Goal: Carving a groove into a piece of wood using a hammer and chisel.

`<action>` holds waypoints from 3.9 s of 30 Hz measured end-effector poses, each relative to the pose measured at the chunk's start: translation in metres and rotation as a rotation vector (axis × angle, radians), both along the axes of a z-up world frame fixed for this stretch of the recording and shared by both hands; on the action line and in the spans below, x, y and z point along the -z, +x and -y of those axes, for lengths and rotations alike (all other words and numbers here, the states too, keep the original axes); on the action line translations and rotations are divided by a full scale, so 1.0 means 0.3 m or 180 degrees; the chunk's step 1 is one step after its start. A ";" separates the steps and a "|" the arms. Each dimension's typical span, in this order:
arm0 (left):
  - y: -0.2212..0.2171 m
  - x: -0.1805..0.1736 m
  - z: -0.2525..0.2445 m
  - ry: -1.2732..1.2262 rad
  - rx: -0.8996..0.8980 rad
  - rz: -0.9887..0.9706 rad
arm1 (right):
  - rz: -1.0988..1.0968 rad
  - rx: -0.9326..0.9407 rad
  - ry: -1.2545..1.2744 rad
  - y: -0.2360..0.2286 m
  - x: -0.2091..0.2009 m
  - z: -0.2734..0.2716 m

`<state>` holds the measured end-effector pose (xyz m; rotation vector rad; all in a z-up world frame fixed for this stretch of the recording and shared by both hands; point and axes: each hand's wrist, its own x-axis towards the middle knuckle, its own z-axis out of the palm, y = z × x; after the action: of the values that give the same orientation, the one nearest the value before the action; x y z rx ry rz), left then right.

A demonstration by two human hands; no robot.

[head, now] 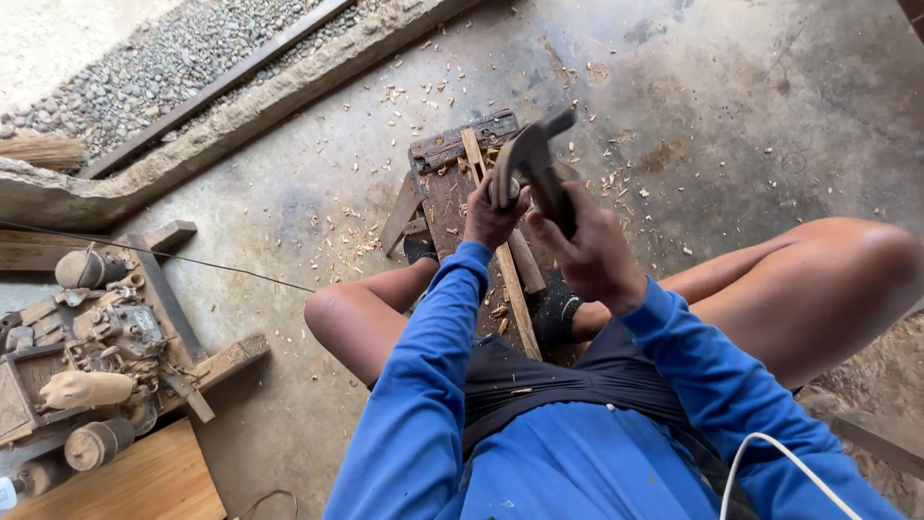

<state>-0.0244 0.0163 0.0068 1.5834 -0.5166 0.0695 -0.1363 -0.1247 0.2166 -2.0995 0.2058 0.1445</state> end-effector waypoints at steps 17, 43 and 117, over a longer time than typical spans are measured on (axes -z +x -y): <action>-0.046 0.173 -0.026 -0.0008 -0.0366 -0.0539 | 0.2545 -0.0102 -0.0693 -0.075 0.404 0.002; 0.002 0.091 -0.051 -0.0268 -0.0133 -0.0552 | 0.2162 0.0046 0.1595 -0.076 -0.098 -0.038; 0.002 0.067 -0.037 -0.0160 -0.0115 -0.0974 | 0.0166 0.0592 0.1282 -0.185 0.162 -0.041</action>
<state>-0.0237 0.0274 -0.0134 1.5200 -0.2452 -0.1302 -0.1918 -0.1124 0.1679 -1.6725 0.3120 0.0164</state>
